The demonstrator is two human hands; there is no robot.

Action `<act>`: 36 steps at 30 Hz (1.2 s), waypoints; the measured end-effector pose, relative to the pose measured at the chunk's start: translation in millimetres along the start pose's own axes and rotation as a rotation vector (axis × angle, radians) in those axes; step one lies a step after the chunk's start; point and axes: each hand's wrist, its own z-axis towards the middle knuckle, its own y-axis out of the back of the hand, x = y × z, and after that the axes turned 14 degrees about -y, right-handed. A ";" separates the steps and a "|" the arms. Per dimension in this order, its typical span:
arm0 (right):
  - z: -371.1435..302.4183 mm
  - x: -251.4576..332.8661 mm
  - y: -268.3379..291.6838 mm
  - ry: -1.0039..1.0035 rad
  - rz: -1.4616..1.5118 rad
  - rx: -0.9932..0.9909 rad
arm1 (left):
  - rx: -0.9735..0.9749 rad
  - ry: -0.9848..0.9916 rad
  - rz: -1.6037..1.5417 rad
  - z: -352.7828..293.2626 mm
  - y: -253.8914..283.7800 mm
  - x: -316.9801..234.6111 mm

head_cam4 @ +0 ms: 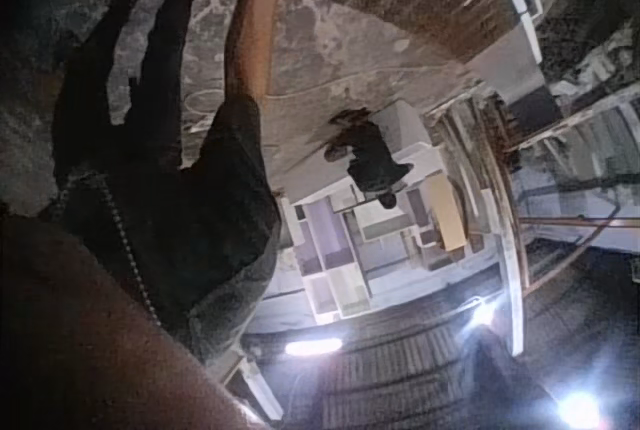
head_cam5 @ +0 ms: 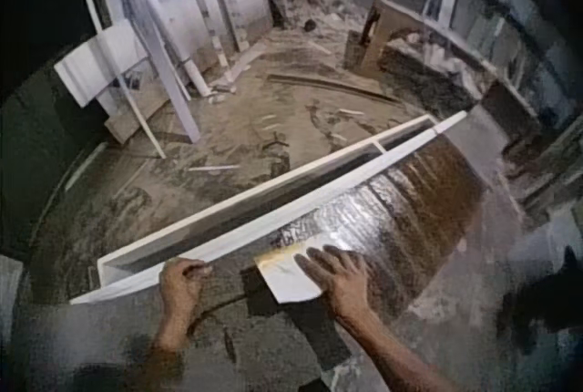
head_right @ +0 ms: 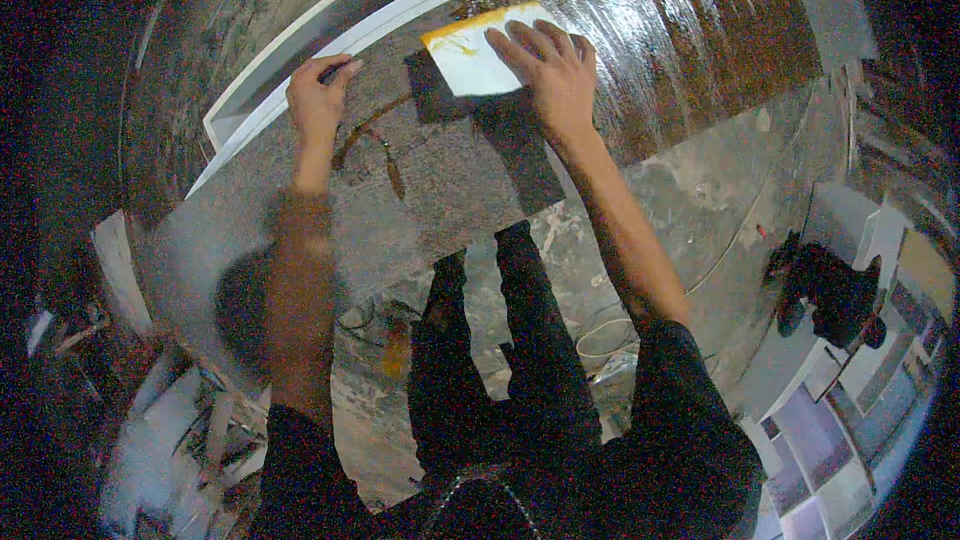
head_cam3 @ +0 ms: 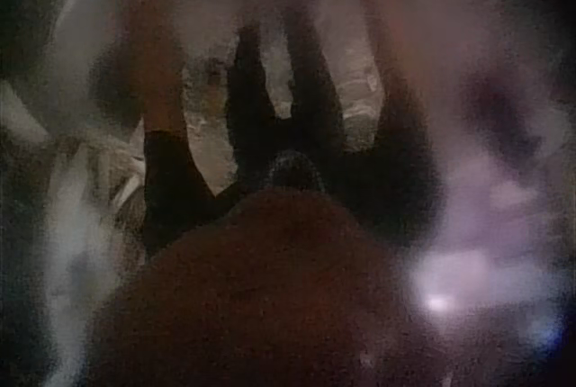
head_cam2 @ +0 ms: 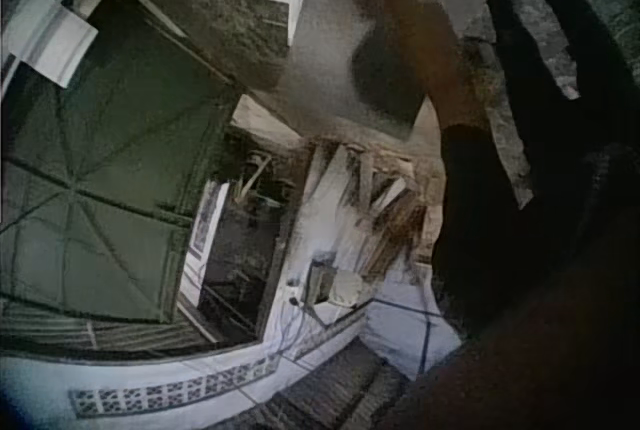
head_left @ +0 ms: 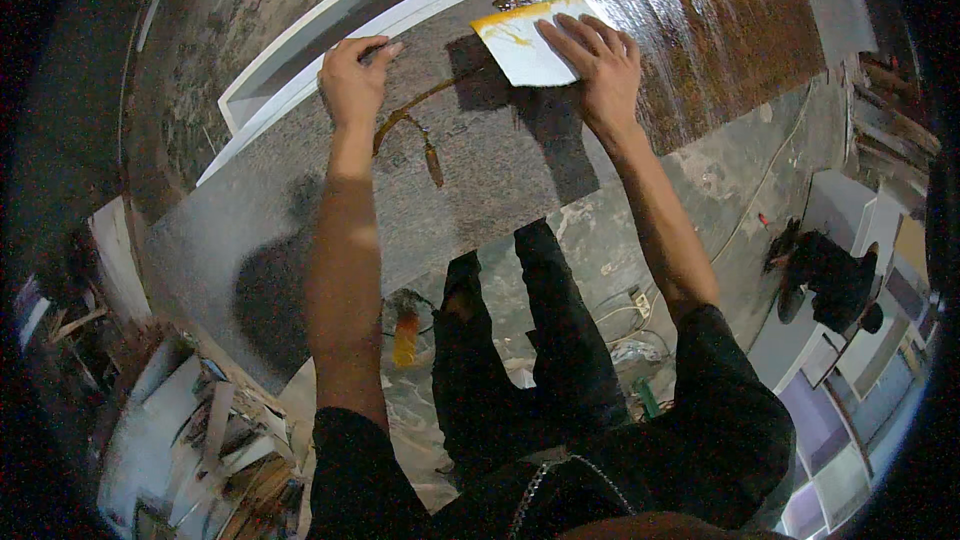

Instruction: The person pours a viscous yellow liquid from a plastic cup onto a large gray board and spreads it with a white card. The person repeatedly pours and spreads the liquid along the board's surface.

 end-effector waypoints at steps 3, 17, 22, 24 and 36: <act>17.1 6.1 -22.9 0.037 -0.025 0.004 | 0.002 0.056 -0.039 -2.9 -1.9 -0.5; 22.2 17.4 -50.3 0.094 -0.139 0.064 | 0.007 0.135 -0.067 -1.0 1.7 -3.8; -28.3 12.8 -16.0 0.143 -0.141 0.151 | 0.020 0.145 -0.076 1.0 8.7 -9.1; -19.8 18.1 -4.1 0.149 -0.128 0.170 | 0.020 0.147 -0.053 -0.9 11.5 -8.8; 43.9 20.9 -29.1 0.073 -0.150 0.107 | -0.005 0.140 -0.076 -2.1 6.6 -5.5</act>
